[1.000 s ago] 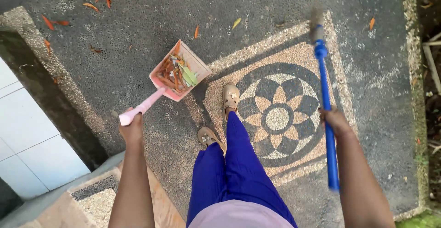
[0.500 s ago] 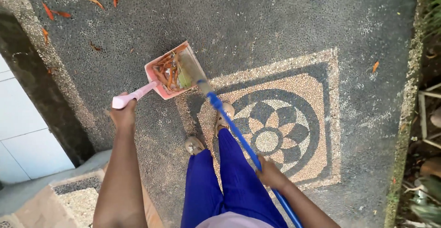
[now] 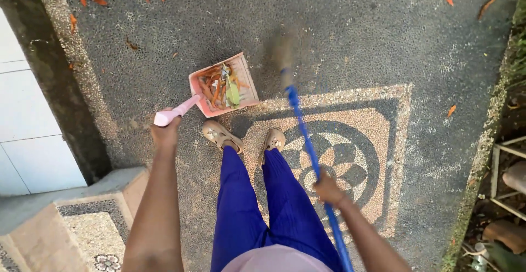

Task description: Sweeping leaves and debris into a dustpan on an outdoor garden path.

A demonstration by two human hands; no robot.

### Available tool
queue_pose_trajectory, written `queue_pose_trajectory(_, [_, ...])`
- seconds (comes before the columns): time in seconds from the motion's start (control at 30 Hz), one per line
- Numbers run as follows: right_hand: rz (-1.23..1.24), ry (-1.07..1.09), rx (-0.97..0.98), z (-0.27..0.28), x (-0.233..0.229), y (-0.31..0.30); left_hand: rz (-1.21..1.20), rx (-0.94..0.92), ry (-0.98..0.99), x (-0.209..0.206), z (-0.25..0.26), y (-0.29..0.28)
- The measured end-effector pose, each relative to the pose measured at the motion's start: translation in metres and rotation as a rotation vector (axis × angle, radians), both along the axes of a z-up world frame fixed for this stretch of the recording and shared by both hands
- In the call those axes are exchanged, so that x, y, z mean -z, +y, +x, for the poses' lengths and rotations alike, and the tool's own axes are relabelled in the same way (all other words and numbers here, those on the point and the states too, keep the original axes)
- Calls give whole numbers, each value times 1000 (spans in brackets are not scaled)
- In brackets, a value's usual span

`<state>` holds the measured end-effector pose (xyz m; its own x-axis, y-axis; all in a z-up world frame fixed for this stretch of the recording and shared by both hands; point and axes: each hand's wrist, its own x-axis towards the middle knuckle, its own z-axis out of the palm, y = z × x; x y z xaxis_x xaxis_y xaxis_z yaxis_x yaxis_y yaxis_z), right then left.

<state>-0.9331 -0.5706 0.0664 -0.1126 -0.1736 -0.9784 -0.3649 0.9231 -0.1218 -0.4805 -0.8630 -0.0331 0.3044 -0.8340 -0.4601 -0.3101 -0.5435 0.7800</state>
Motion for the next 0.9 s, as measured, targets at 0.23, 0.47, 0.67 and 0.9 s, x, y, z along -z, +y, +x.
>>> queue_pose_trajectory(0.23, [-229,-161,61,22,-81,34,33,-32,60,-12,59,-18])
queue_pose_trajectory(0.47, [-90,144,195,-41,-23,-62,-35,-150,117,-43,162,-8])
queue_pose_trajectory(0.67, [-84,360,-70,43,84,-124,-72,-344,61,-54,228,-9])
queue_pose_trajectory(0.9, [-186,-56,-746,233,20,-144,-177,-609,125,-23,270,-24])
